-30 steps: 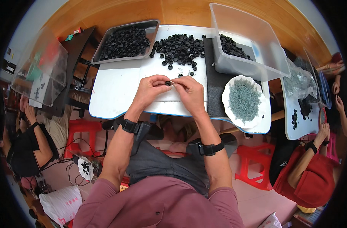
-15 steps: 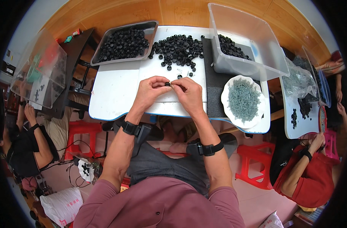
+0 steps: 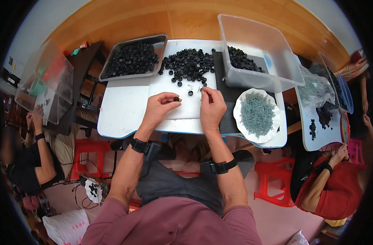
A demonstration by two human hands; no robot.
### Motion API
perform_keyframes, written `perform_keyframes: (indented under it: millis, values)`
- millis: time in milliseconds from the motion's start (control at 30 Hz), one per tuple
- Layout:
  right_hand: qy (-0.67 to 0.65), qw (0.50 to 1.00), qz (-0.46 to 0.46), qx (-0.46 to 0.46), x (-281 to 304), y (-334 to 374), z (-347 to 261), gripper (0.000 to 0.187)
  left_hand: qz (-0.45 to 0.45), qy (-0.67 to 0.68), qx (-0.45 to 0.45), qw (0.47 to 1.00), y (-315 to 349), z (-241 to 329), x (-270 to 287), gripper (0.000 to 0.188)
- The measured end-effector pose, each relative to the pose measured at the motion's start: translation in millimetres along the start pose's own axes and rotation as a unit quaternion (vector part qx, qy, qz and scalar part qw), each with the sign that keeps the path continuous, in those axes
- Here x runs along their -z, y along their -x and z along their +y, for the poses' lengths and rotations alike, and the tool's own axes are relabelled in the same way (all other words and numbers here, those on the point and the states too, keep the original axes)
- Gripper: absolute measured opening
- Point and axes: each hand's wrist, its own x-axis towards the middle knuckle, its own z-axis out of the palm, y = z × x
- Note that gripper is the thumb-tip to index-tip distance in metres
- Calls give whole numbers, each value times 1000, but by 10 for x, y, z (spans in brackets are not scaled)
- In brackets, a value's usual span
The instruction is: Assembling small plastic components by inserting pins into black plastic parts.
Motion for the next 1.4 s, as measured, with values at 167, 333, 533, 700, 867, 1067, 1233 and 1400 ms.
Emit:
perform_keyframes:
  millis: [167, 333, 533, 700, 867, 1067, 1233, 1400]
  values:
    - [31, 999, -13, 6, 6, 0, 10, 11, 81, -146, -85, 982, -246, 289, 501, 24]
    - [8, 1000, 5, 11, 3, -20, -15, 11, 247, -359, -290, 852, -678, 855, 927, 37]
    - [4, 1000, 19, 6, 21, -14, -7, 10, 116, -348, -264, 892, -622, 510, 531, 26]
    - [-16, 1000, 21, 2, -19, 0, -1, 10, 51, -369, -212, 903, -384, 124, 66, 27]
    - [-17, 999, 17, -23, 11, -1, 6, 9, 78, -389, -208, 894, -437, 145, -123, 29]
    - [-36, 999, 14, -21, -29, -3, 54, 8, 98, -431, -274, 854, -746, 244, -110, 20]
    - [-32, 999, 23, -14, -29, -3, 60, 7, -35, -492, -272, 826, -862, 287, -338, 13]
    - [-37, 999, 23, -11, -59, 3, 66, 6, -15, -525, -255, 812, -969, 258, -386, 10]
